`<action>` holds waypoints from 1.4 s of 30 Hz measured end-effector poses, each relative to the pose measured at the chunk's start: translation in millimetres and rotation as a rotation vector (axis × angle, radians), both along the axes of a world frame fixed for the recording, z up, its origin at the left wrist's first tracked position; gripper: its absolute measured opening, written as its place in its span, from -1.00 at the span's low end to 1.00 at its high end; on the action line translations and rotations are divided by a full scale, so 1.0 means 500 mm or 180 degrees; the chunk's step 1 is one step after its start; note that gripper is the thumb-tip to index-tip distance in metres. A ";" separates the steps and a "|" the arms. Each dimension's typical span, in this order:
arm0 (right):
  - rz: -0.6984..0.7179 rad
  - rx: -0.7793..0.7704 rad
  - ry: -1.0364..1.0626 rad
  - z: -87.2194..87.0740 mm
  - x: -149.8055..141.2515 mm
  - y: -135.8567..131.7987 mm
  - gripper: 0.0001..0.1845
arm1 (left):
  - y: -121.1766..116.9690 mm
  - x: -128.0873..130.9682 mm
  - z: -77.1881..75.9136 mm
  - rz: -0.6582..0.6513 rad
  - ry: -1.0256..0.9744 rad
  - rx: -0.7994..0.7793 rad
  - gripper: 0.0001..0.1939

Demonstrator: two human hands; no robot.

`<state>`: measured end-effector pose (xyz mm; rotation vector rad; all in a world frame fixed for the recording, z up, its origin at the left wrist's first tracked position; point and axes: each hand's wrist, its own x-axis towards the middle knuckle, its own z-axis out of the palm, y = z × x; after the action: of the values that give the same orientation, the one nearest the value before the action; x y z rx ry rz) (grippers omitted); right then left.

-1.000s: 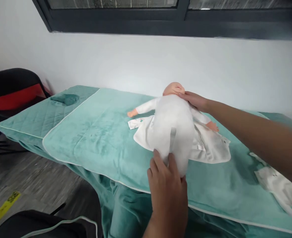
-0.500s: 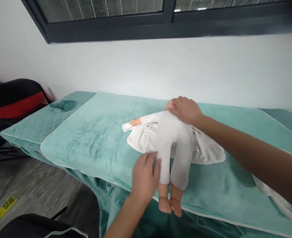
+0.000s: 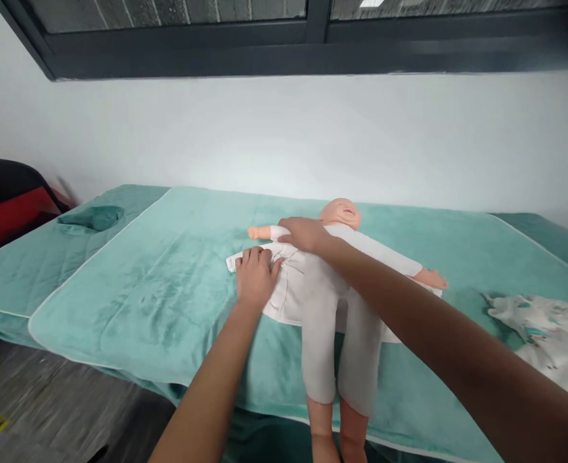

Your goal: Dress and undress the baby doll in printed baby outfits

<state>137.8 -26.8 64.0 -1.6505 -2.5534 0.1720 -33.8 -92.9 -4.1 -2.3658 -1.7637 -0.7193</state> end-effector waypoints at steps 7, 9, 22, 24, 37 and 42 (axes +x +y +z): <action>0.0319 -0.0264 0.0935 0.021 0.053 -0.034 -0.52 | 0.038 -0.004 -0.009 0.0287 -0.0937 -0.0263 -0.78; 0.0305 -0.0376 0.0821 0.022 0.047 -0.039 -0.50 | 0.036 -0.016 -0.015 0.0288 -0.1714 -0.0205 -0.80; -0.0345 0.0185 -0.0335 0.003 0.008 -0.049 -0.53 | -0.001 -0.009 -0.013 -0.0284 -0.2227 0.0392 -0.79; -0.0350 0.0284 -0.0408 -0.002 -0.012 -0.052 -0.68 | -0.012 0.008 -0.021 -0.0756 -0.1665 0.0521 -0.75; -0.3141 0.1066 0.1293 -0.075 0.237 -0.228 -0.54 | -0.005 0.016 0.007 -0.0427 -0.3293 -0.0813 -0.73; -0.3004 0.0893 0.1714 -0.128 0.254 -0.266 -0.42 | 0.020 0.057 0.038 -0.0532 -0.3978 -0.1406 -0.67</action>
<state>265.0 -159.8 0.3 -2.1022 -1.1957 0.1372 -5.4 -83.0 14.7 -2.4780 -2.2180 -2.4428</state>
